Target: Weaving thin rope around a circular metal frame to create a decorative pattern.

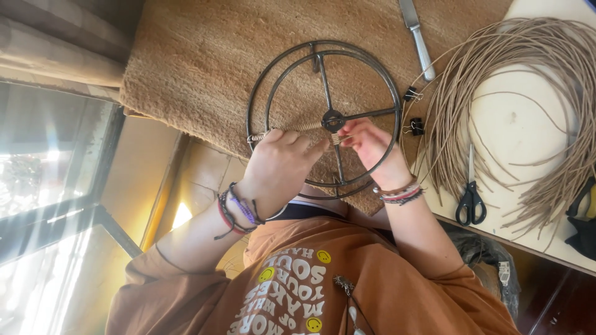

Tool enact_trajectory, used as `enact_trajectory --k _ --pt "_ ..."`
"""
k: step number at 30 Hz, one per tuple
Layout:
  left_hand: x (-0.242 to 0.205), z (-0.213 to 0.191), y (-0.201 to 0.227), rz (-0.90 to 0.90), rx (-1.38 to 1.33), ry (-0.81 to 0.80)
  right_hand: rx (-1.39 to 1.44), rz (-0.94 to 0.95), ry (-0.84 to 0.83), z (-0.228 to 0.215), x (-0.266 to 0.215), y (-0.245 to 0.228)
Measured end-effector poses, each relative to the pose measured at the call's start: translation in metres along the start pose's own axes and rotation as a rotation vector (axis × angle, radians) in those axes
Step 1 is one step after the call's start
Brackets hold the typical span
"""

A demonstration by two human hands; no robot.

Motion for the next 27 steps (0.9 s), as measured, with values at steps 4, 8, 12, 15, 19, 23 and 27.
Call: enact_trajectory --k 4,8,12,15,19,23,27 --pt "0.004 -0.010 -0.010 -0.095 -0.114 -0.006 0.262 0.010 -0.102 -0.025 -0.013 0.001" --pt "0.034 -0.023 -0.007 -0.079 -0.243 0.121 0.436 -0.021 -0.083 -0.046 -0.021 0.012" --pt "0.071 -0.004 0.008 0.053 -0.069 0.101 0.283 -0.056 0.056 -0.054 -0.020 0.014" --pt "0.077 0.017 0.004 0.059 -0.171 0.064 0.164 -0.067 0.154 -0.050 -0.020 0.006" --pt "0.069 0.015 -0.009 0.080 -0.404 0.093 -0.083 -0.087 0.293 -0.054 -0.021 -0.012" --pt "0.053 -0.036 -0.005 0.188 -0.719 0.113 -0.390 -0.090 0.280 -0.045 -0.021 -0.035" --pt "0.015 -0.046 -0.006 0.193 -0.847 0.064 -0.487 -0.107 0.152 -0.024 -0.020 -0.056"
Point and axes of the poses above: each hand's wrist, its own x-axis towards the middle knuckle, its own z-axis out of the palm, y = z × x, the point moved 8 cm from there along x, towards the middle knuckle, and after that the axes turned 10 degrees about -x, right-handed, at the moved point
